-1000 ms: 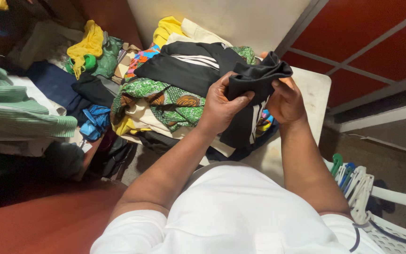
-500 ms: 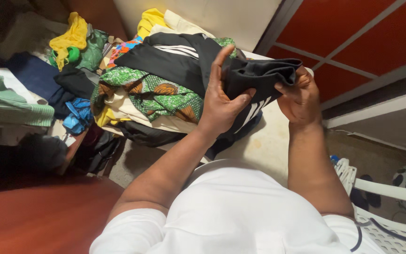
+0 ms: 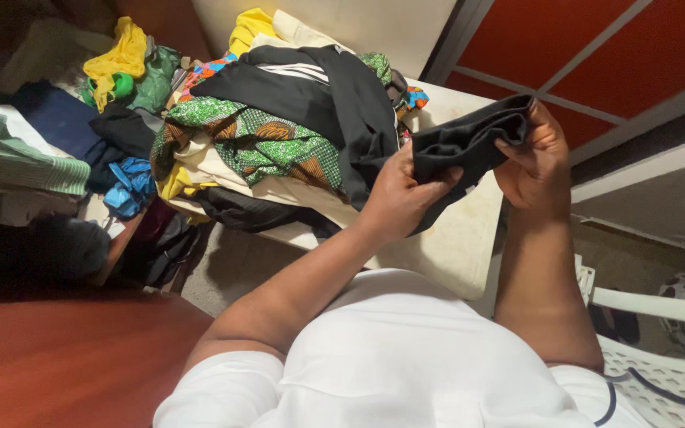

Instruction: The person folds a pair of pants and a shirt and hangs them on a hanger before placing them in a closet.

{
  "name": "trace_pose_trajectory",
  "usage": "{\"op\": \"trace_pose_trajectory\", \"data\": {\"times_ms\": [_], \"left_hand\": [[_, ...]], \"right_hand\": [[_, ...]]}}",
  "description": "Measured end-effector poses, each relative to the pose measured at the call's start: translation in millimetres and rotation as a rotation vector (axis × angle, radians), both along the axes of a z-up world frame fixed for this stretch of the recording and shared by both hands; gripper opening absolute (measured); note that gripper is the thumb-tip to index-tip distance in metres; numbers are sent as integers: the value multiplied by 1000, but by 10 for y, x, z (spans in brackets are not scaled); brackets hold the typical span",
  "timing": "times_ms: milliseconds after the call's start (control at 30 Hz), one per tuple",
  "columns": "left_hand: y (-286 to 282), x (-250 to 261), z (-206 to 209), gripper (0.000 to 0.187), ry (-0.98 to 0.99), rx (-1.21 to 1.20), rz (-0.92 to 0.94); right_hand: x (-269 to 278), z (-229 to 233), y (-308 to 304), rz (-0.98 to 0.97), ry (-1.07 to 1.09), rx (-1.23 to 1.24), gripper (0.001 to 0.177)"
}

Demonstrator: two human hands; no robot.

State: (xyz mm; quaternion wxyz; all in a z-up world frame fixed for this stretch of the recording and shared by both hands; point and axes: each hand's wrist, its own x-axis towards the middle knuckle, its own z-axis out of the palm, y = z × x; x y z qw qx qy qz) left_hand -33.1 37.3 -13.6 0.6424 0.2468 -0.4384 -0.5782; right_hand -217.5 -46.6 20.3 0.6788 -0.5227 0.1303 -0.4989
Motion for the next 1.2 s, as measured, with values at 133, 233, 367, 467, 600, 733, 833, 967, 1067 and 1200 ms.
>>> {"op": "trace_pose_trajectory", "data": {"times_ms": [133,233,367,467,600,733,833,967,1067,1200], "left_hand": [[227,-37,5,20,-163,-44,16],[447,-29,1,16,-248,-22,25],[783,8,31,15,-315,-59,47],[1072,33,46,16,-357,-153,101],[1426,14,89,15,-475,-64,133],[1719,-48,102,17,-523,-121,181],[1804,-146,169,21,-576,-204,204],[1839,-346,254,30,-626,-277,211],[1856,-546,284,39,-605,-338,216],[1875,-820,310,35,-638,-326,190]], "right_hand": [[-104,-19,172,-30,2,12,18],[-150,0,380,-19,-31,33,20],[-160,18,736,-21,-64,43,22],[-159,50,1046,-38,-18,-18,17],[-176,96,1420,-127,74,-80,21],[-262,63,1771,-223,126,-139,24],[-369,67,1974,-317,127,-163,25],[-556,123,2156,-429,108,-175,26],[-699,146,2231,-488,124,-233,24],[-941,141,2256,-562,136,-286,24]]}}
